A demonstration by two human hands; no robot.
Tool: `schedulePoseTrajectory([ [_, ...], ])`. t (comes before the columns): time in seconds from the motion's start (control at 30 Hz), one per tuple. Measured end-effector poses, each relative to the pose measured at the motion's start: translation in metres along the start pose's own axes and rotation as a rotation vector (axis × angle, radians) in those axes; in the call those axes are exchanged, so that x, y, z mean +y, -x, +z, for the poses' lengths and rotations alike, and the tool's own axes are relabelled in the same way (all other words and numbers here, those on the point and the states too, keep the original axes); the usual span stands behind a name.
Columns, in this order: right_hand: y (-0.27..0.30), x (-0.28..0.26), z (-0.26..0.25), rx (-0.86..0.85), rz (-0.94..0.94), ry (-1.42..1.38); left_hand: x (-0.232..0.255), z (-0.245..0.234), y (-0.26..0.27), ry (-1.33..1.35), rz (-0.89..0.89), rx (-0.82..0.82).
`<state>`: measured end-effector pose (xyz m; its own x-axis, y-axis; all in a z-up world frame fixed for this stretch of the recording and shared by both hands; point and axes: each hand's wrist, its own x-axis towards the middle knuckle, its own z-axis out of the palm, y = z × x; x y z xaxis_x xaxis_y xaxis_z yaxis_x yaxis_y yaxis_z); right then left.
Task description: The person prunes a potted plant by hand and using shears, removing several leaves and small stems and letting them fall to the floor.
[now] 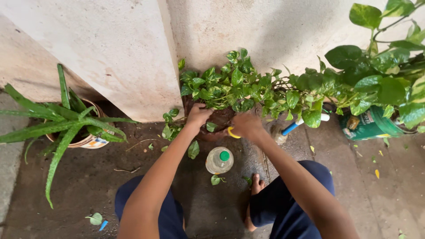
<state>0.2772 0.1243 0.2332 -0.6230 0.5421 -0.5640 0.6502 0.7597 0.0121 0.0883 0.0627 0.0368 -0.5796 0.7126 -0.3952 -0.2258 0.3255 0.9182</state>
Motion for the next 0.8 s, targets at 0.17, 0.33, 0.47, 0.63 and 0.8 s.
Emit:
schedulePoseTrajectory([
  [0.17,0.001,0.028,-0.002,0.035,0.05,-0.04,0.008,0.019,-0.003,0.136,-0.124,-0.011],
  [0.33,-0.004,0.043,0.01,0.059,0.057,-0.021,0.027,0.035,0.004,0.217,-0.215,0.06],
  [0.47,-0.006,0.054,0.017,0.064,0.054,-0.01,-0.005,0.042,-0.025,0.203,-0.227,0.068],
  [0.63,0.008,0.049,0.001,0.041,0.062,-0.051,-0.047,0.021,-0.034,-0.219,-0.04,0.252],
  [0.8,0.01,0.033,-0.008,0.03,0.087,-0.061,-0.035,-0.016,-0.004,-0.248,-0.052,0.165],
])
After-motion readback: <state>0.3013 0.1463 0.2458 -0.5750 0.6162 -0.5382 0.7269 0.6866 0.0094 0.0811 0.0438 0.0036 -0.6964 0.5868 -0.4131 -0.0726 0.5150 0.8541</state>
